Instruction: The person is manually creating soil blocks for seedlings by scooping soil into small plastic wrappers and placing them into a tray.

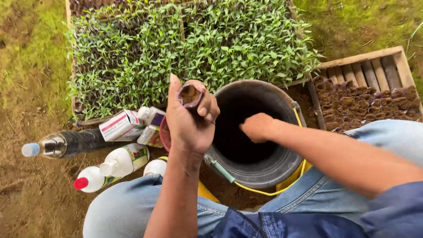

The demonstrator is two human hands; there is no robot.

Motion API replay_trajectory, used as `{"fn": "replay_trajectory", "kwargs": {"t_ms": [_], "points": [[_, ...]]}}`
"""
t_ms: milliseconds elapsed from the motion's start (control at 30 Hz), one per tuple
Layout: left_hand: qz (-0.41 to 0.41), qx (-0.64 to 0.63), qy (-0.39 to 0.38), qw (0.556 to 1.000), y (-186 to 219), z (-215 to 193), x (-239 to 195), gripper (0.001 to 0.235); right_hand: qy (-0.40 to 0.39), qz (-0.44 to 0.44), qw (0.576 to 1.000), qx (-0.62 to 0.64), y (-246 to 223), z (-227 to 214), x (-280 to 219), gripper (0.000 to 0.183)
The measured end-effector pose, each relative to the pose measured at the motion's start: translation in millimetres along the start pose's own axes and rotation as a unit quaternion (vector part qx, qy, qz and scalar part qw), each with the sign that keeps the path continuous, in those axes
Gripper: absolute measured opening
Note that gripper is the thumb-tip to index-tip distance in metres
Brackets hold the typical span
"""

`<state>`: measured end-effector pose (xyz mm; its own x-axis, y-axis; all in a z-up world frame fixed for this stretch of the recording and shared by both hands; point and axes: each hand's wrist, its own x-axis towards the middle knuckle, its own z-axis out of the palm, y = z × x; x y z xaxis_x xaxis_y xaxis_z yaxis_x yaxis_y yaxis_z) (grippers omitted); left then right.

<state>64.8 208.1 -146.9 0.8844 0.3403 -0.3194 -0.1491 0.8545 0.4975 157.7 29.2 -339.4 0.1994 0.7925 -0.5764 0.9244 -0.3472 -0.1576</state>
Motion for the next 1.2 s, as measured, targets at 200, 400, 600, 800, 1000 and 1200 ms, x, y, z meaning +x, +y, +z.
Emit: {"fn": "replay_trajectory", "kwargs": {"t_ms": [200,400,600,800,1000,1200], "points": [[0.054,-0.025,-0.010,0.998,21,-7,-17,0.059,0.048,-0.085,0.988,-0.118,-8,122,33,0.019],[0.052,-0.027,0.024,0.998,29,-6,-23,0.055,0.115,-0.254,0.918,-0.284,-23,228,72,0.031],[0.052,-0.029,0.025,0.998,27,-7,-20,0.054,0.032,-0.109,0.948,-0.298,-21,216,48,0.026],[0.035,-0.017,0.028,0.999,18,-3,-17,0.054,-0.082,0.014,0.996,0.014,-13,274,79,0.041],[0.016,-0.002,0.036,0.999,4,-5,-15,0.056,-0.109,0.102,0.983,0.112,-13,302,116,0.046],[-0.018,0.029,0.081,0.996,-10,-8,-6,0.056,-0.128,0.159,0.893,0.401,-32,114,51,0.048]]}}
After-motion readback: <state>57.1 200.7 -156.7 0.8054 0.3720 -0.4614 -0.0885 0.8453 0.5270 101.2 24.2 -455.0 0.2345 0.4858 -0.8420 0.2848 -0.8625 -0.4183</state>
